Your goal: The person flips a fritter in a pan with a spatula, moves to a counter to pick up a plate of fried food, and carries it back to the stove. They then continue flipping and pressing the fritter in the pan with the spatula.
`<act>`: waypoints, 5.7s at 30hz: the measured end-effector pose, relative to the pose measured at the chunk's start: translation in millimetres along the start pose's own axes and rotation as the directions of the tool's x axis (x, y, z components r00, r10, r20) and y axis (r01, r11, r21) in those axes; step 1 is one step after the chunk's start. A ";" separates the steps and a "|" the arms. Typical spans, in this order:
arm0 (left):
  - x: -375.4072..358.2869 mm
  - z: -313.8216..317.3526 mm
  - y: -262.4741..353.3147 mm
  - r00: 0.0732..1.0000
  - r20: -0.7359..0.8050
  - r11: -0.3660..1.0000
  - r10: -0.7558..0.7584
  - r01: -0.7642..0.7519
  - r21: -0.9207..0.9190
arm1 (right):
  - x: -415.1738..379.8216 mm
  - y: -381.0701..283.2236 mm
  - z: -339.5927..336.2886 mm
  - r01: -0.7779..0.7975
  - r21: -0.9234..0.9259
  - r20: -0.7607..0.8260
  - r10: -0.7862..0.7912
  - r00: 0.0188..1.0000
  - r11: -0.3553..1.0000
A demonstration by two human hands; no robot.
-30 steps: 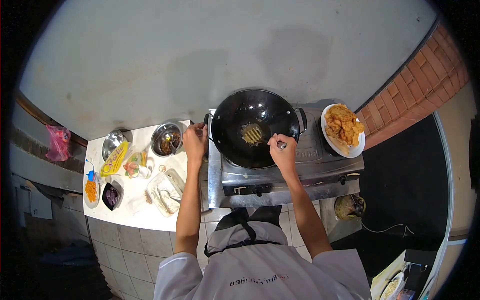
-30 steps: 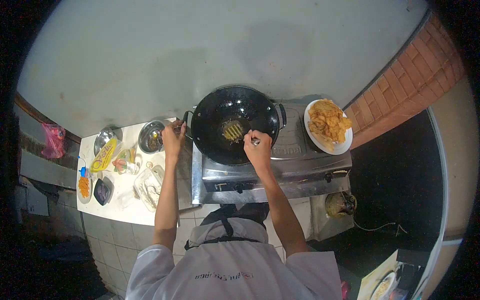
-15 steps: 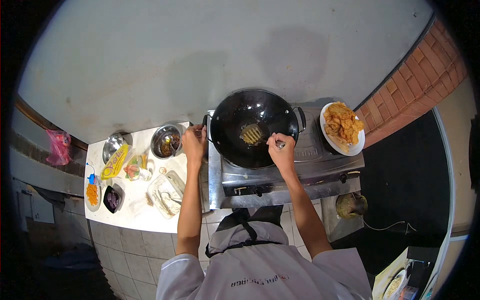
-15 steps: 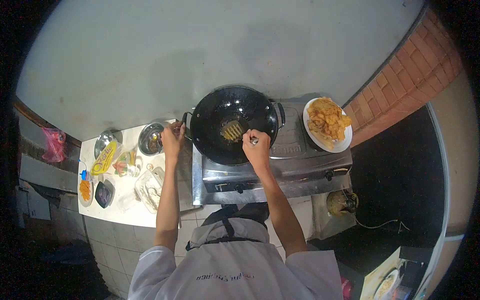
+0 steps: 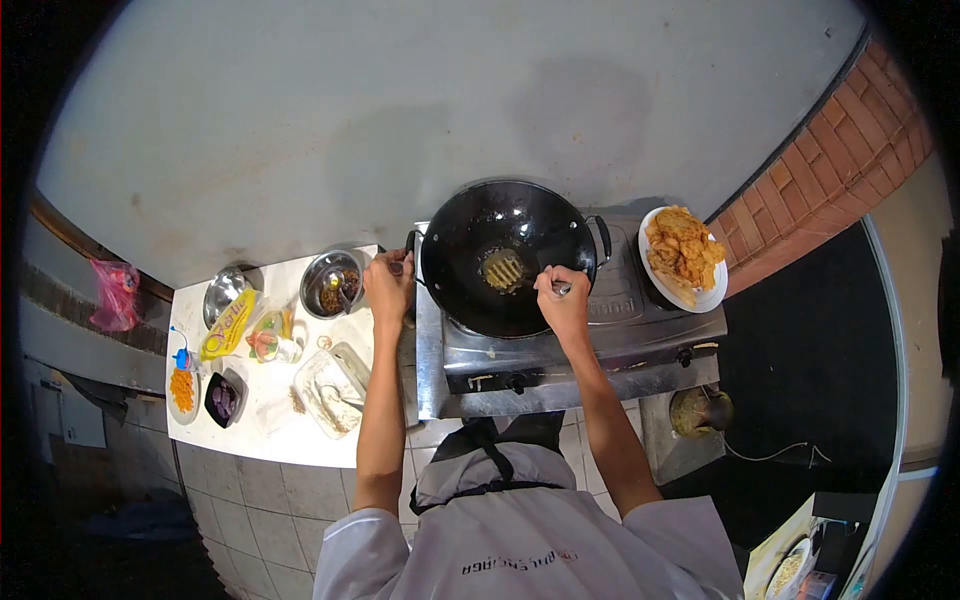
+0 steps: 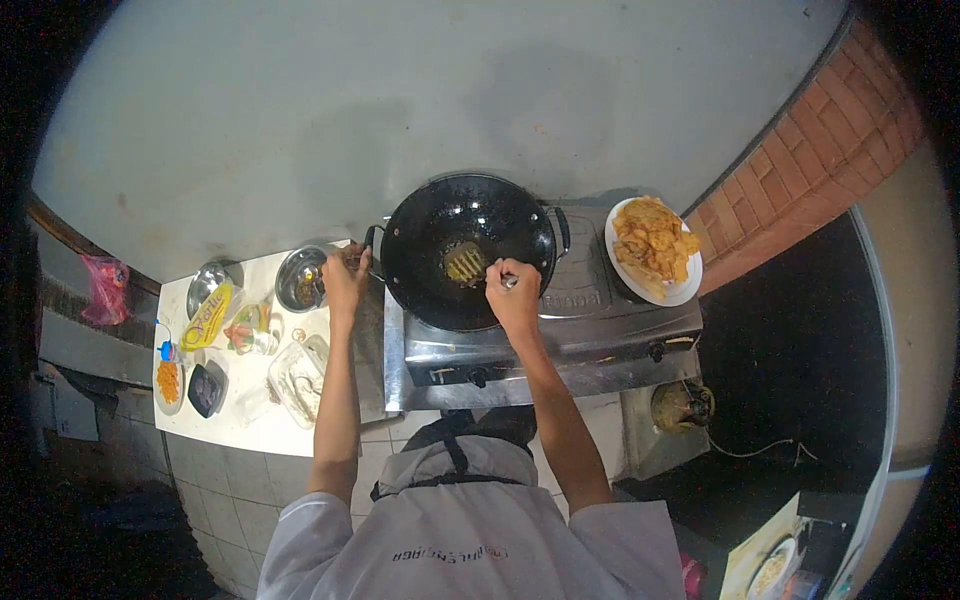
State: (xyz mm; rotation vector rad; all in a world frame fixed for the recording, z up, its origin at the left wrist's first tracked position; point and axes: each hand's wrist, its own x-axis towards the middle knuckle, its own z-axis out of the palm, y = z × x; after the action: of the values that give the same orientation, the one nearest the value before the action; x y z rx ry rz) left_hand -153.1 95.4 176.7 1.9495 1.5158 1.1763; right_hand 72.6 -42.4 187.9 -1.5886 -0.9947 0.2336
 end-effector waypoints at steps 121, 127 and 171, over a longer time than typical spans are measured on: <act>-9.0 -7.3 25.5 0.996 -0.051 0.984 -0.079 0.086 0.156 | 96.8 -35.8 -69.9 0.128 -0.038 0.466 -0.095 0.879 0.991; -12.0 -7.3 25.4 0.994 -0.085 0.987 -0.072 0.083 0.137 | 99.0 -22.7 -50.6 0.141 -0.068 0.505 -0.087 0.858 0.988; -26.2 -32.0 25.7 0.987 -0.051 0.988 -0.150 0.152 0.034 | 61.5 1.2 -51.8 -0.110 0.275 0.191 0.058 0.980 0.955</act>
State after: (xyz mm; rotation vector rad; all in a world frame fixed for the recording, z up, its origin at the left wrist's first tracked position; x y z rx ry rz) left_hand -165.2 57.0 204.1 1.8053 1.6894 1.1450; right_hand 144.0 -36.3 224.4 -1.3628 -0.9835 0.5646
